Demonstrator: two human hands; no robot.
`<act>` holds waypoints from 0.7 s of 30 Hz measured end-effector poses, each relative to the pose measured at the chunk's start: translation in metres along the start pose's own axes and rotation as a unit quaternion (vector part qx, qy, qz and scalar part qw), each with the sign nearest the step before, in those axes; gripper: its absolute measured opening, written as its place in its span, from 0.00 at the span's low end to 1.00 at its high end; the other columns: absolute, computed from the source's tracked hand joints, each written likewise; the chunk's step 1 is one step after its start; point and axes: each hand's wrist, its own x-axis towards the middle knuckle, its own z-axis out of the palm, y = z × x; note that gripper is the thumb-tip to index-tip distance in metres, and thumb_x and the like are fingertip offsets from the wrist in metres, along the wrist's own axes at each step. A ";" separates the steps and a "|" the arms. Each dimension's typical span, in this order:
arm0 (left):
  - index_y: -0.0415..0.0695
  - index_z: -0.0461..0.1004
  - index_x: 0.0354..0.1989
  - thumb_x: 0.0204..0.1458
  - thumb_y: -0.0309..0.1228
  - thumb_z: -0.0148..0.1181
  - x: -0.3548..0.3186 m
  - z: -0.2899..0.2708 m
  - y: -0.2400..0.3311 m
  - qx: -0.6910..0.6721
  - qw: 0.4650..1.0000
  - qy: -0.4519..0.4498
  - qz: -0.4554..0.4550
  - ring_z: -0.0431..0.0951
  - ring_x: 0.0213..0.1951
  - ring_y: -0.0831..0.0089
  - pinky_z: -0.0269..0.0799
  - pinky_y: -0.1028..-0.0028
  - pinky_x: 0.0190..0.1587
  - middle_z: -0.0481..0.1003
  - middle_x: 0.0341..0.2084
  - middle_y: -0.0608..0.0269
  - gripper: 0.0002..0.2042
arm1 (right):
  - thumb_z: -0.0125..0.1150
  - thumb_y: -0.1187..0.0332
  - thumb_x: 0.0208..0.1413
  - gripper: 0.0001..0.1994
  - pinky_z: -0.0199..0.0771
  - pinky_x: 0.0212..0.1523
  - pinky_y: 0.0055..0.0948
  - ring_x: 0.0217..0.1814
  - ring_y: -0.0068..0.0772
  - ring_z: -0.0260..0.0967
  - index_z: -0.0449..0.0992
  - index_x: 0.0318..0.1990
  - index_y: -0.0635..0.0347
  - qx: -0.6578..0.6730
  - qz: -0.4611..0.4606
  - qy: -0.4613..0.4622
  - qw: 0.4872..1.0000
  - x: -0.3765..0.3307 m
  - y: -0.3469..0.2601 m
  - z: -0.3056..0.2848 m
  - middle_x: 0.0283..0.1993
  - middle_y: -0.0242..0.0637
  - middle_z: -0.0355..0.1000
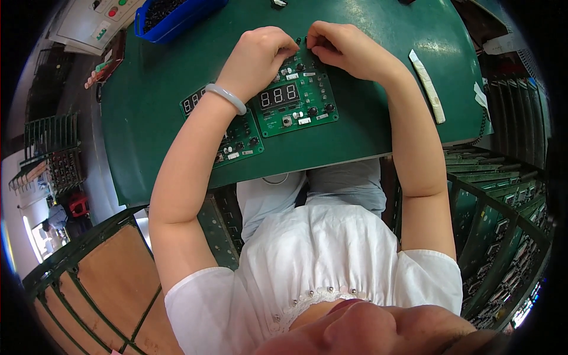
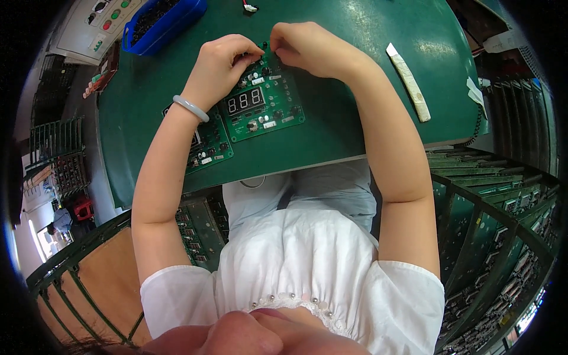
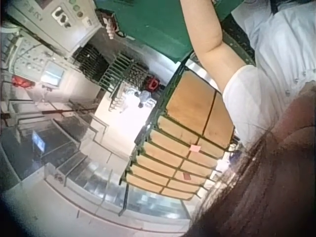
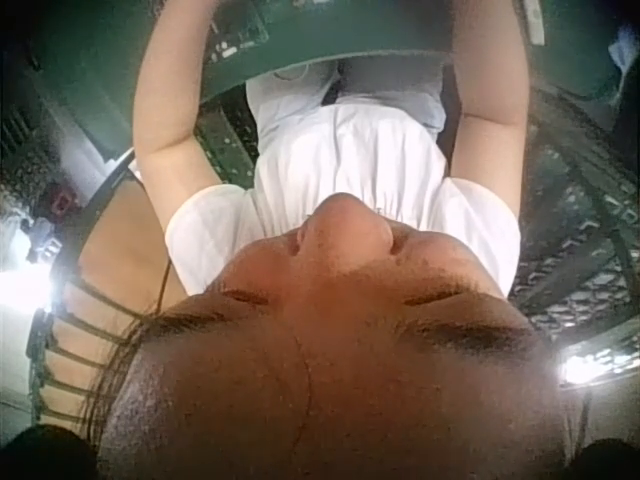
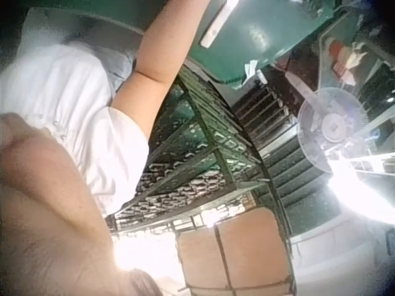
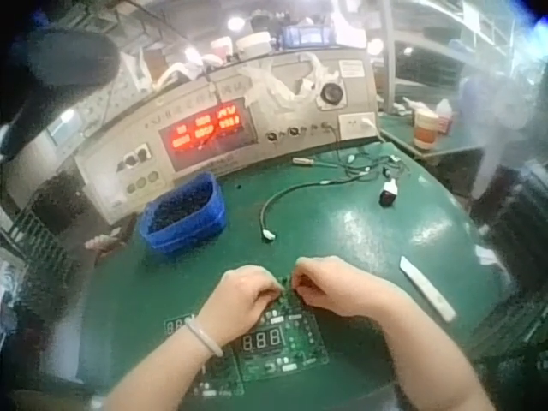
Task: The person assembles electronic components onto circuit boards by hand, then places the completed circuit boards into a testing rack.
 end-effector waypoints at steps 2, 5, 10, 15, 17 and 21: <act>0.37 0.79 0.33 0.48 0.20 0.63 0.001 -0.002 0.001 0.005 1.000 -0.008 0.007 0.80 0.33 0.63 0.77 0.71 0.38 0.78 0.31 0.56 0.04 | 0.59 0.74 0.56 0.07 0.76 0.42 0.36 0.41 0.47 0.75 0.73 0.41 0.64 -0.011 -0.012 0.024 1.000 0.001 0.001 0.004 0.37 0.47 0.76; 0.37 0.79 0.32 0.48 0.22 0.62 0.000 -0.002 0.001 0.008 1.000 -0.011 0.011 0.79 0.35 0.60 0.76 0.68 0.42 0.78 0.30 0.56 0.04 | 0.59 0.74 0.56 0.06 0.76 0.41 0.36 0.40 0.47 0.75 0.73 0.40 0.64 -0.018 -0.007 0.034 0.999 0.003 0.001 0.009 0.37 0.47 0.76; 0.37 0.80 0.31 0.49 0.22 0.60 -0.001 -0.003 0.003 0.011 1.000 -0.008 0.016 0.78 0.38 0.59 0.74 0.66 0.45 0.77 0.31 0.57 0.04 | 0.62 0.73 0.54 0.06 0.76 0.39 0.36 0.39 0.46 0.76 0.74 0.38 0.64 -0.017 -0.010 0.034 0.999 0.003 0.000 0.005 0.35 0.46 0.76; 0.37 0.80 0.31 0.49 0.21 0.59 -0.001 -0.003 0.000 0.013 0.999 -0.027 0.037 0.77 0.38 0.59 0.74 0.66 0.45 0.76 0.30 0.57 0.04 | 0.65 0.74 0.51 0.07 0.77 0.38 0.34 0.36 0.44 0.76 0.75 0.37 0.63 -0.059 -0.040 0.068 0.995 0.001 -0.005 -0.005 0.33 0.43 0.77; 0.37 0.80 0.32 0.49 0.21 0.59 -0.002 -0.002 -0.002 0.024 0.998 -0.023 0.046 0.77 0.38 0.59 0.74 0.66 0.45 0.76 0.30 0.57 0.04 | 0.65 0.75 0.50 0.07 0.77 0.39 0.33 0.35 0.43 0.77 0.77 0.38 0.62 0.004 -0.061 0.107 0.992 0.000 -0.006 -0.004 0.33 0.42 0.78; 0.37 0.79 0.33 0.51 0.22 0.57 -0.003 -0.004 -0.002 -0.054 0.998 -0.017 -0.010 0.77 0.39 0.62 0.73 0.68 0.43 0.77 0.33 0.56 0.05 | 0.65 0.75 0.50 0.07 0.77 0.39 0.32 0.36 0.43 0.77 0.78 0.38 0.62 -0.035 -0.102 0.085 0.991 0.000 -0.006 -0.002 0.35 0.43 0.79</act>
